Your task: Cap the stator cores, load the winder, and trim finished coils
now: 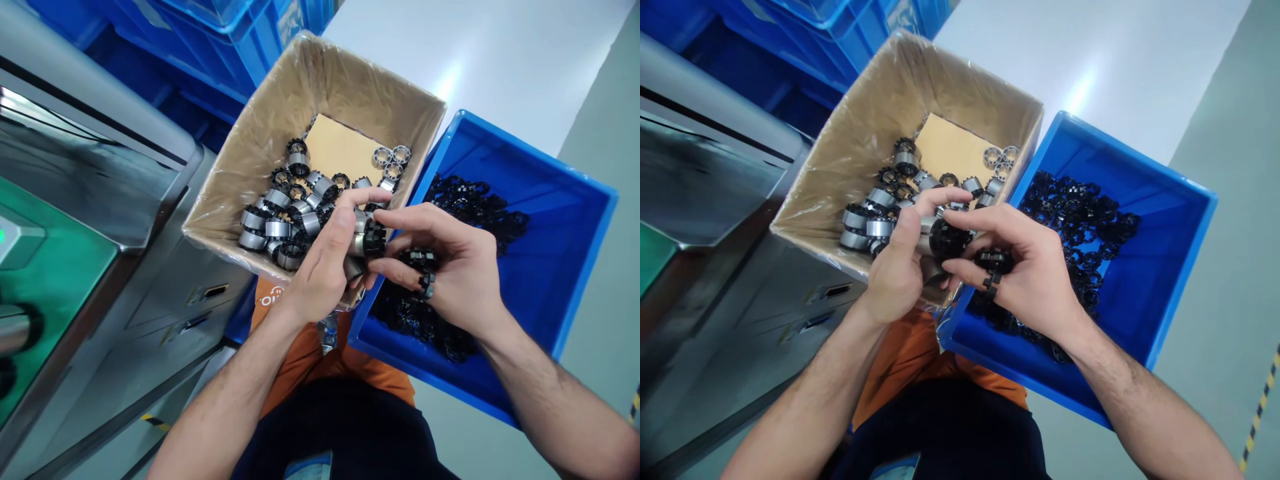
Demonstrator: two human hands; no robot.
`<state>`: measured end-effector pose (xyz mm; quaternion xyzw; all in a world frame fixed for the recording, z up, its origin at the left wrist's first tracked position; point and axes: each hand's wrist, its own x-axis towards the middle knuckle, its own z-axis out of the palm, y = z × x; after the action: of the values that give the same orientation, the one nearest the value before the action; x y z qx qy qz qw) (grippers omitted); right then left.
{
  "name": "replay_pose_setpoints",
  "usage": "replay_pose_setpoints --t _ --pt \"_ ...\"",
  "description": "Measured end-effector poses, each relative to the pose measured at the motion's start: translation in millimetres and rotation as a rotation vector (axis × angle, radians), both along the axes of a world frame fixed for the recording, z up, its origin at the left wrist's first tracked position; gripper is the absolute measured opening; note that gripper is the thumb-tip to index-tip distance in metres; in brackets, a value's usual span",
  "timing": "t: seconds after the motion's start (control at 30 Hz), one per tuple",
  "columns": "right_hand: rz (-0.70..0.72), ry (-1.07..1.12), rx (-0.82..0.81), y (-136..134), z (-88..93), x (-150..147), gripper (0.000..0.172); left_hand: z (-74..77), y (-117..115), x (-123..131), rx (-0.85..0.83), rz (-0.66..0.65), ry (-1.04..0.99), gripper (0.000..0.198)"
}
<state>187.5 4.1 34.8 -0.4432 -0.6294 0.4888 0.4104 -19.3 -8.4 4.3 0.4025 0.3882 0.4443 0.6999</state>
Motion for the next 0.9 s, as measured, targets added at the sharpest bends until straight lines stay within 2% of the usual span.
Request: replay_pose_setpoints --t 0.23,0.33,0.5,0.63,0.7,0.77,0.83,0.9 --pt "-0.110 -0.056 -0.046 -3 -2.1 -4 0.045 2.3 0 0 -0.013 0.024 0.005 0.053" --pt "-0.108 -0.040 -0.021 -2 -4.5 -5 0.044 2.3 0 -2 -0.002 0.003 0.022 0.055" --pt "-0.098 -0.105 0.132 -2 -6.3 -3 0.040 1.2 -1 -6 0.013 -0.053 0.020 0.055" --pt "-0.050 -0.092 0.135 0 -7.7 -3 0.038 -2.3 0 -7 0.034 -0.087 0.016 0.061" --pt "-0.016 -0.034 0.090 1 -8.1 -1 0.038 -4.3 4 -6 0.083 -0.040 0.048 0.064" --pt "-0.020 0.000 0.000 2 -8.1 1 0.037 -5.6 8 -3 0.131 0.083 0.067 0.067" --pt "-0.068 -0.014 -0.067 3 -8.3 4 0.029 -5.7 13 0 0.116 0.225 0.047 0.070" --pt "-0.095 -0.071 -0.057 4 -8.1 6 0.027 -4.8 16 2 0.071 0.284 0.019 0.062"
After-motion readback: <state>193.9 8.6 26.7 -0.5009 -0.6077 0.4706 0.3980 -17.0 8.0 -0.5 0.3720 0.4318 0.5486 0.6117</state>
